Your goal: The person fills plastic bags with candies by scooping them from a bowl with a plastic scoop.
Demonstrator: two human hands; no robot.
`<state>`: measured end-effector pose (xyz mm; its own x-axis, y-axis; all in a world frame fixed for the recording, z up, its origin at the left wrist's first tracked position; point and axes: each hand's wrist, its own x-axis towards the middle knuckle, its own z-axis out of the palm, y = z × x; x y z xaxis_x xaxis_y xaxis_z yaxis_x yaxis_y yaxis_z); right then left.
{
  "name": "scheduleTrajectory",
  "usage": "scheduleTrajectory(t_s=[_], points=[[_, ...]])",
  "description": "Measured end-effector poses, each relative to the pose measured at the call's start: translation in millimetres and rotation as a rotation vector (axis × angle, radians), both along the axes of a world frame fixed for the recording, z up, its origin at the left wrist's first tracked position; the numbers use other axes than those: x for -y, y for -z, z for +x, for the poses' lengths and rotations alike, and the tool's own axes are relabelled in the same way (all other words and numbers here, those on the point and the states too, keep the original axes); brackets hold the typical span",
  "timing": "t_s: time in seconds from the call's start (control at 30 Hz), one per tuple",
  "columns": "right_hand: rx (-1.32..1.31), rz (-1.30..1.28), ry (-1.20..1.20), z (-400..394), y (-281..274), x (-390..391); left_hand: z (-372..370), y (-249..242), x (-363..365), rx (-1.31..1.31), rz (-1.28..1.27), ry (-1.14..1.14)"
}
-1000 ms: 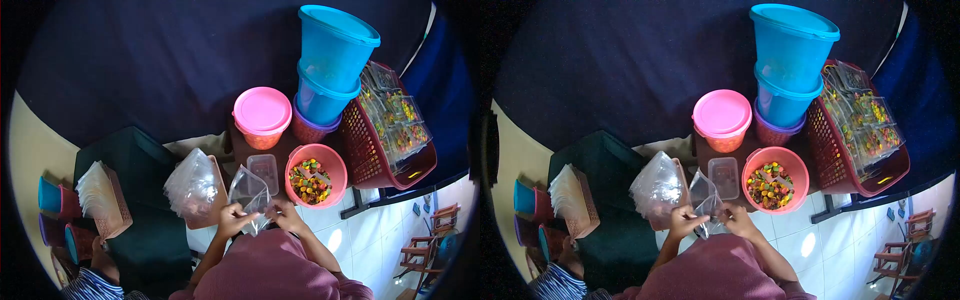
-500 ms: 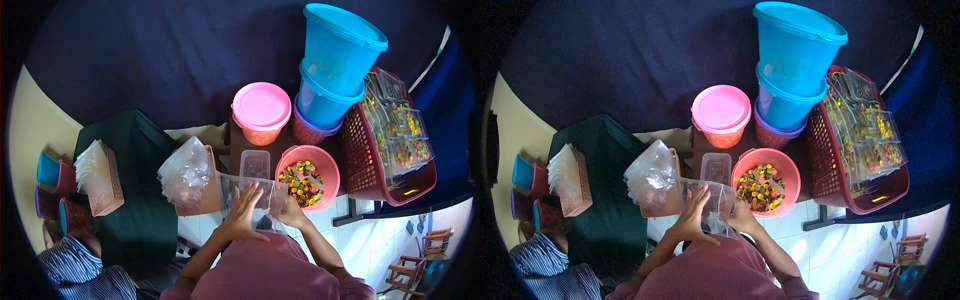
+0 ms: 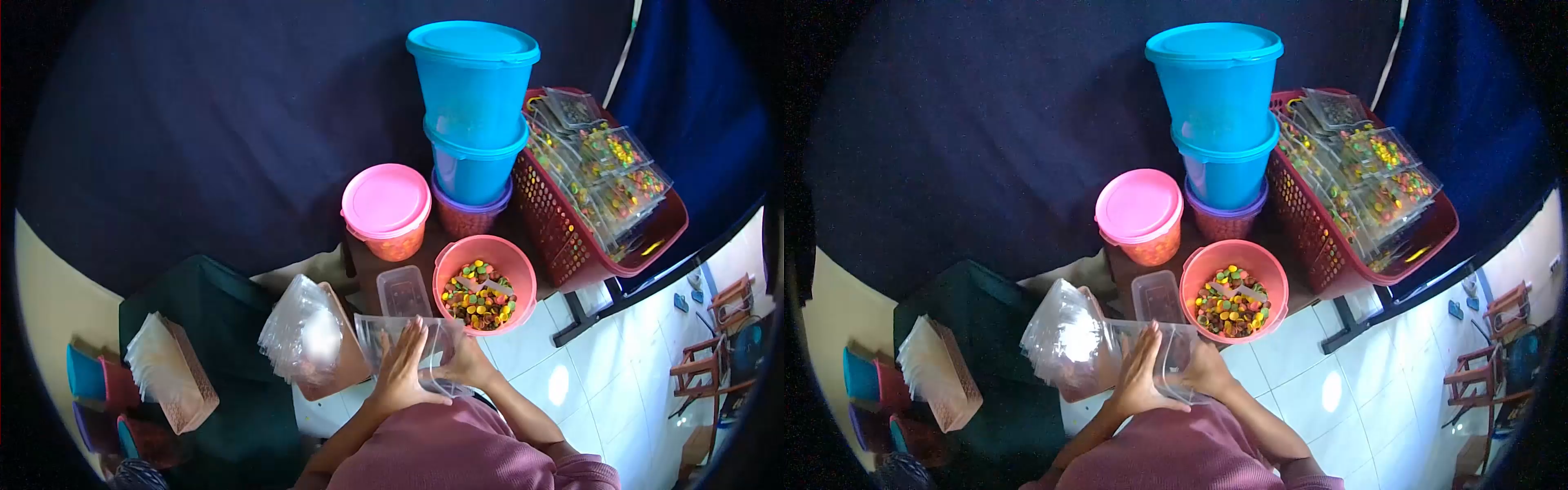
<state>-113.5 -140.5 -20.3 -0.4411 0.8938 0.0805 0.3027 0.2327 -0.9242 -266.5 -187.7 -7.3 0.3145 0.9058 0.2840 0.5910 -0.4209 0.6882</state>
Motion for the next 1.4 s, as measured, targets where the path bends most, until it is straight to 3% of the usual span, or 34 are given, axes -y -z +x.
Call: scheduleTrajectory(t_s=[0.1,0.17,0.4,0.5,0.63,0.7,0.97,1.03,1.07,1.2,1.23,1.3,1.4], points=[[0.114,-0.101,-0.028,-7,-11,11,-7,-1,15,-0.051,-0.008,-0.047],[0.334,-0.089,-0.055,-14,-10,19,-14,-3,22,-0.132,0.022,-0.066],[0.457,-0.065,-0.037,-31,-15,43,-33,10,38,0.043,0.003,-0.042],[0.53,-0.175,-0.08,-33,-23,51,-41,20,46,0.096,0.01,-0.033],[0.459,-0.211,-0.034,-29,-29,54,-47,38,53,0.252,0.09,-0.062],[0.301,-0.184,-0.059,-20,-21,48,-49,47,55,0.396,0.074,-0.055],[0.111,-0.179,-0.309,13,-38,6,-35,33,44,0.417,0.123,-0.117],[0.104,-0.266,-0.266,29,-35,-32,-34,41,41,0.405,0.125,-0.163],[0.124,-0.155,-0.227,35,-40,-53,-32,43,38,0.426,0.118,-0.195],[0.822,0.083,0.044,64,44,-155,-11,34,17,0.533,0.137,-0.305],[0.815,0.079,0.016,72,63,-166,-6,33,15,0.573,0.138,-0.349],[1.288,0.073,-0.194,72,78,-179,0,34,7,0.552,0.165,-0.385],[1.394,0.075,-0.352,71,89,-193,13,32,-4,0.586,0.18,-0.404]])
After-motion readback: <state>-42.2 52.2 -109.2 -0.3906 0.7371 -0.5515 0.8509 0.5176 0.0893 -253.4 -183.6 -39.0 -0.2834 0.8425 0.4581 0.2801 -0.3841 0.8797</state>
